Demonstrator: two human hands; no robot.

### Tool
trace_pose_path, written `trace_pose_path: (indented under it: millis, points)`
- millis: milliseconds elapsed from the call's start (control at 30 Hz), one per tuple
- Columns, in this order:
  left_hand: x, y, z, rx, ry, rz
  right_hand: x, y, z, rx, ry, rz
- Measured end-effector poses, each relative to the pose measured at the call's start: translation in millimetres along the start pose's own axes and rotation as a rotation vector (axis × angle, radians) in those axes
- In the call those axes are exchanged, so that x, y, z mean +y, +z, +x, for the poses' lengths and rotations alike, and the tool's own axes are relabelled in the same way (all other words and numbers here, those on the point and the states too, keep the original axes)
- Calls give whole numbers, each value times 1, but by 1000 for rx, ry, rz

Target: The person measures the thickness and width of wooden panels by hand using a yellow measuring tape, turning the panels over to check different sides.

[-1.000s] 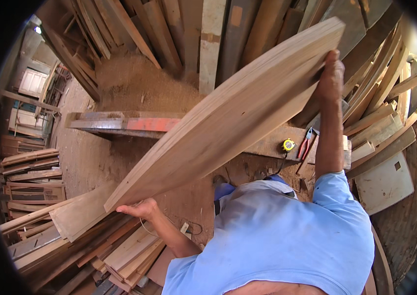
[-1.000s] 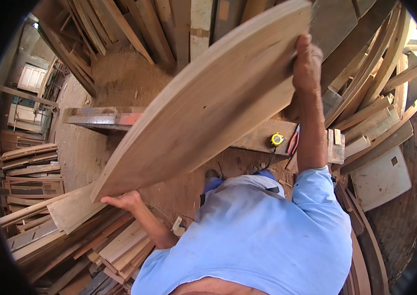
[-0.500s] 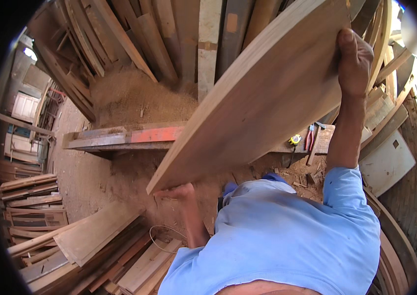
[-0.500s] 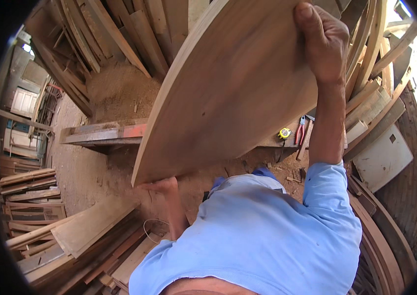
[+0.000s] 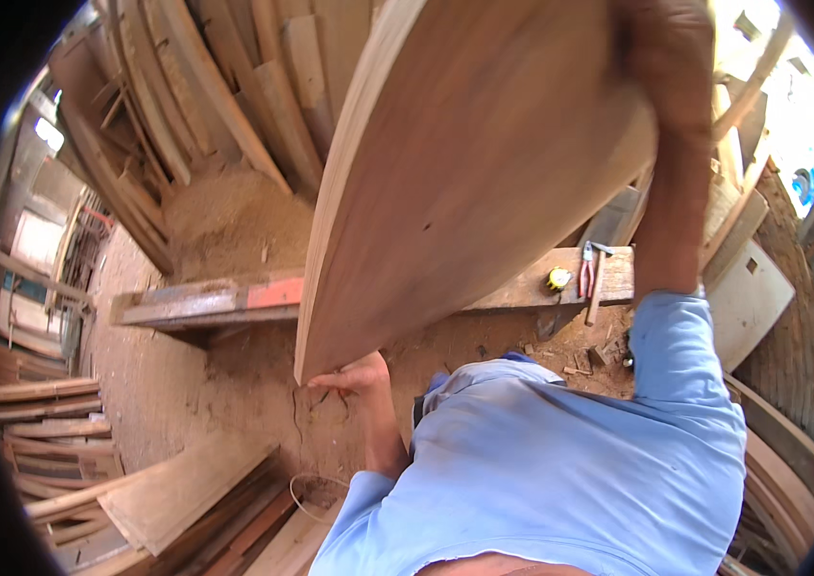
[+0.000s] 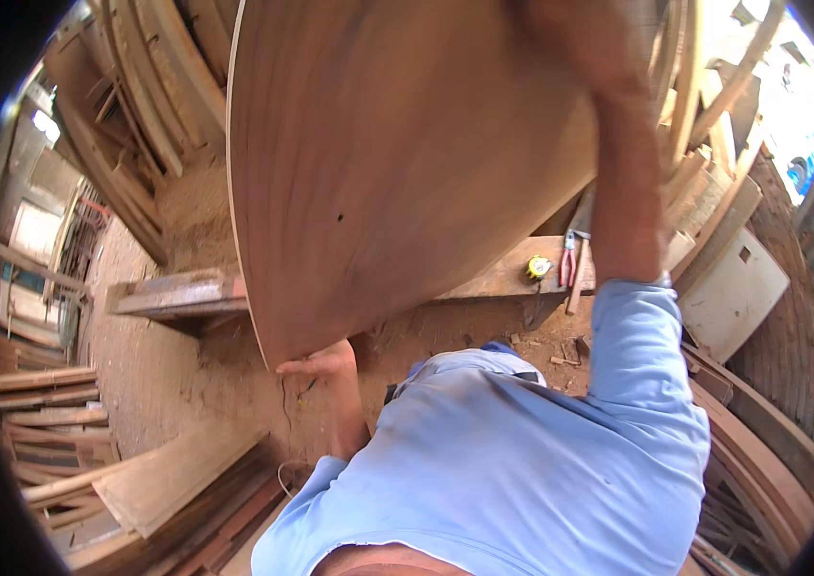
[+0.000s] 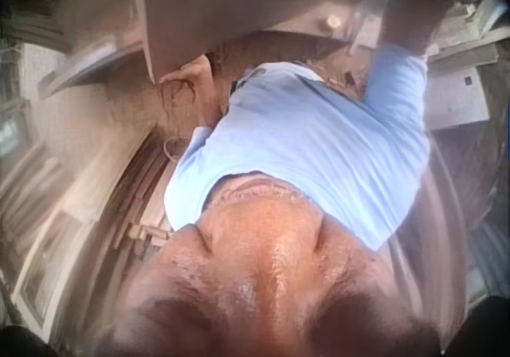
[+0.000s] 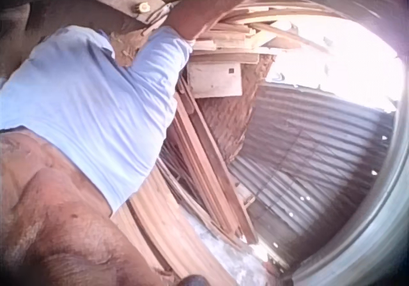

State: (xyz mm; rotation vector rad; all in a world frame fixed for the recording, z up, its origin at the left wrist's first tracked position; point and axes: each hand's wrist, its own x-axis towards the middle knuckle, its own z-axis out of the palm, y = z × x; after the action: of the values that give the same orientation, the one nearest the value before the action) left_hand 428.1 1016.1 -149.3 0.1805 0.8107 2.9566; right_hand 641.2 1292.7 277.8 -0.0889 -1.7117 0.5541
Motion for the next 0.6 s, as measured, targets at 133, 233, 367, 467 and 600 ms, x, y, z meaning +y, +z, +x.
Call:
trace_pose_path:
  millis: [133,233,367,467,600]
  points:
    - [-31,-54,-18,34,-266,-273,37,38,-42,-108,95,-320]
    - [-24,-96,-6,209,-407,-410,10,59,-46,-189,-74,-482]
    - [6,-102,21,523,-485,331,6,85,-57,-219,-150,-473]
    - [59,-55,43,491,62,754,3,100,-60,-231,-183,-473]
    - [132,43,62,-370,241,877,5,111,-64,-234,-211,-427]
